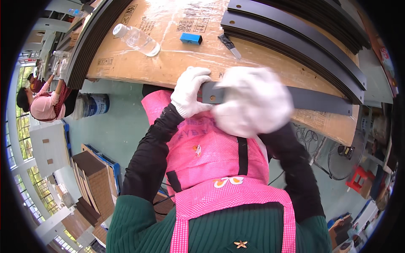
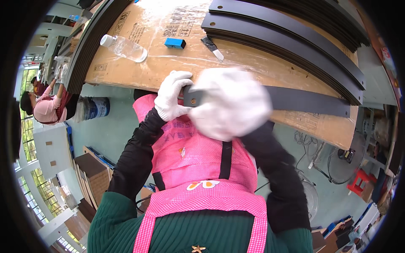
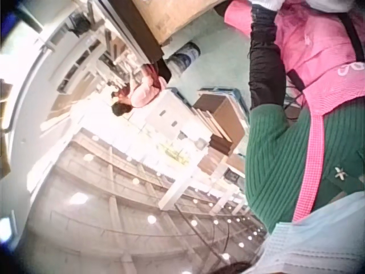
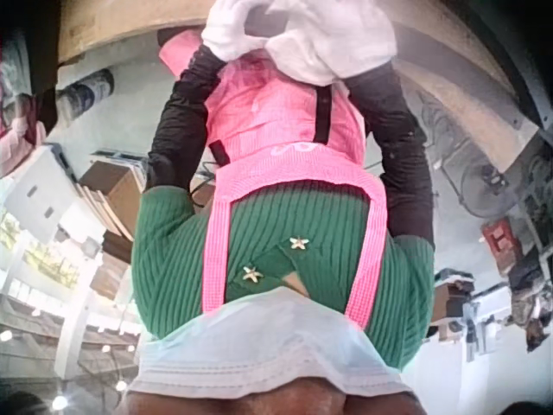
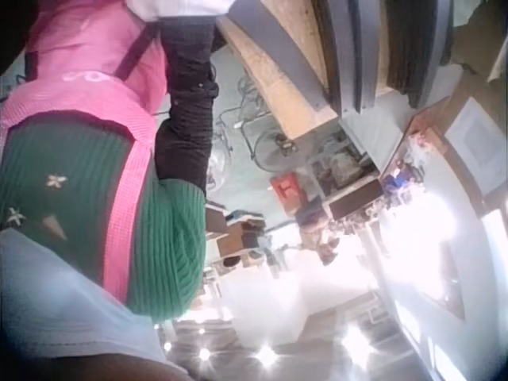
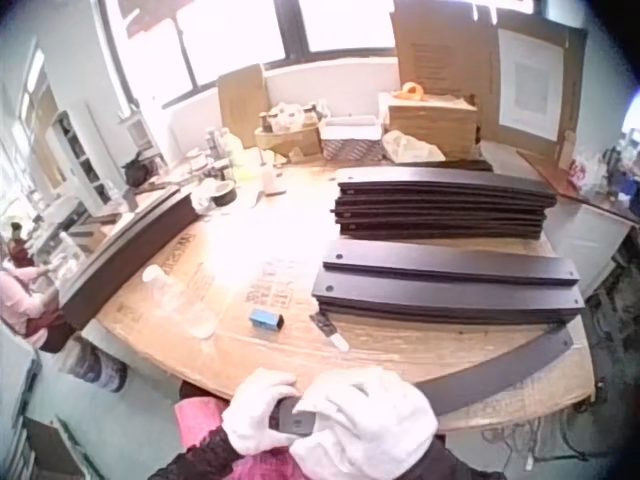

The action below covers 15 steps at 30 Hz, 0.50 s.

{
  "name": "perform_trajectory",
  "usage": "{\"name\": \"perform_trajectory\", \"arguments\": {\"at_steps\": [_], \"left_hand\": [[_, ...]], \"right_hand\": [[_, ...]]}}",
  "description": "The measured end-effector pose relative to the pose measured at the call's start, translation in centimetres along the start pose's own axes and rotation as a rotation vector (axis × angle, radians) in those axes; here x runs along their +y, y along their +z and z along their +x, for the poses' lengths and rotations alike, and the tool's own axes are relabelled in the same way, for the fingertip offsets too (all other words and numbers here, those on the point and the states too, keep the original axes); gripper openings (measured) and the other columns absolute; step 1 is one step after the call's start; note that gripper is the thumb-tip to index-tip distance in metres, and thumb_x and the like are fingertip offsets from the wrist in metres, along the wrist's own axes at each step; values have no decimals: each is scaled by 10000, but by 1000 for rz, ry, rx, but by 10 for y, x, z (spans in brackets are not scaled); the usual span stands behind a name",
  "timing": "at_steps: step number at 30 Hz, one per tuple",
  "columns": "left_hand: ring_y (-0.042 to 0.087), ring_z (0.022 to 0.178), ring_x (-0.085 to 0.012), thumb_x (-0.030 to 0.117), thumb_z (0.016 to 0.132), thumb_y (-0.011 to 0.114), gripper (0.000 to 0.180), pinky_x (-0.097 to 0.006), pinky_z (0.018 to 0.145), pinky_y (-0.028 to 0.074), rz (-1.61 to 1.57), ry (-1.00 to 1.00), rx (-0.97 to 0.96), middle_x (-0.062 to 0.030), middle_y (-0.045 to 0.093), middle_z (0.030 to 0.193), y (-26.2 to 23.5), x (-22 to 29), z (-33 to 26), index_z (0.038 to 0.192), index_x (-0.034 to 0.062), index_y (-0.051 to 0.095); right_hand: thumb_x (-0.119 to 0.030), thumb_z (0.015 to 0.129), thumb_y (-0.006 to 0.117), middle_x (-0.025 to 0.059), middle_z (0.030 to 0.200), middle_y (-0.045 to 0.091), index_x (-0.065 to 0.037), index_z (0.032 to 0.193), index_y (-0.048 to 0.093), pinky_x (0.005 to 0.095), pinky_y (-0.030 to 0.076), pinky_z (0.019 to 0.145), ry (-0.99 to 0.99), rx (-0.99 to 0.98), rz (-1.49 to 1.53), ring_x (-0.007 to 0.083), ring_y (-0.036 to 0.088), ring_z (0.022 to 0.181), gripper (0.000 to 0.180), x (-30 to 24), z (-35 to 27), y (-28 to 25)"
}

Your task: Cleaning and applying treatment to black furniture panels in a workshop environment.

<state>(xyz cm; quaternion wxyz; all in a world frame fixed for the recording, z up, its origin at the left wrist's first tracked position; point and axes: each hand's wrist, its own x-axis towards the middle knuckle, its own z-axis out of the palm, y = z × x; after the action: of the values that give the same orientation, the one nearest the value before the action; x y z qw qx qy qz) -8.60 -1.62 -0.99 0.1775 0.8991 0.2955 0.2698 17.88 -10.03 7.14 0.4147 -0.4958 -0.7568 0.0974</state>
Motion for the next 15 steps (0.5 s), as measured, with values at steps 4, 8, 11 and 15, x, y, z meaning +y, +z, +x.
{"name": "perform_trajectory", "arguments": {"at_steps": [4, 8, 11, 15], "left_hand": [[643, 1217, -381, 232, 747, 870, 608, -454, 1095, 499, -469, -296, 132, -175, 678, 1286, 26, -20, -9, 1277, 11, 672], [634, 1250, -419, 156, 568, 954, 704, -516, 1149, 469, -18, -67, 14, -187, 681, 1300, -10, 6, 3, 1199, 43, 662], [607, 1332, -406, 153, 507, 971, 789, -553, 1202, 423, -9, -68, -42, -150, 673, 1354, -22, 2, -3, 1221, 51, 651], [618, 1300, -389, 169, 526, 973, 786, -549, 1175, 435, -7, 10, -45, -139, 686, 1306, -17, 3, 10, 1227, 55, 639]], "right_hand": [[-285, 755, 741, 133, 1119, 685, -104, 1162, 741, 469, 563, 868, 85, -311, -187, 370, 662, 1005, 446, -17, 5, 119], [-245, 769, 762, 72, 1110, 727, -195, 1183, 716, 432, 560, 851, 107, -194, -341, 298, 682, 954, 419, 30, -12, 56], [-208, 803, 697, 31, 1022, 688, -271, 1281, 718, 451, 537, 817, 401, -367, -721, 264, 632, 943, 483, 105, -41, -42], [-315, 911, 730, 78, 1114, 647, -221, 1110, 705, 477, 568, 866, 725, 97, -915, 321, 680, 1002, 221, 226, -153, -174]]}}
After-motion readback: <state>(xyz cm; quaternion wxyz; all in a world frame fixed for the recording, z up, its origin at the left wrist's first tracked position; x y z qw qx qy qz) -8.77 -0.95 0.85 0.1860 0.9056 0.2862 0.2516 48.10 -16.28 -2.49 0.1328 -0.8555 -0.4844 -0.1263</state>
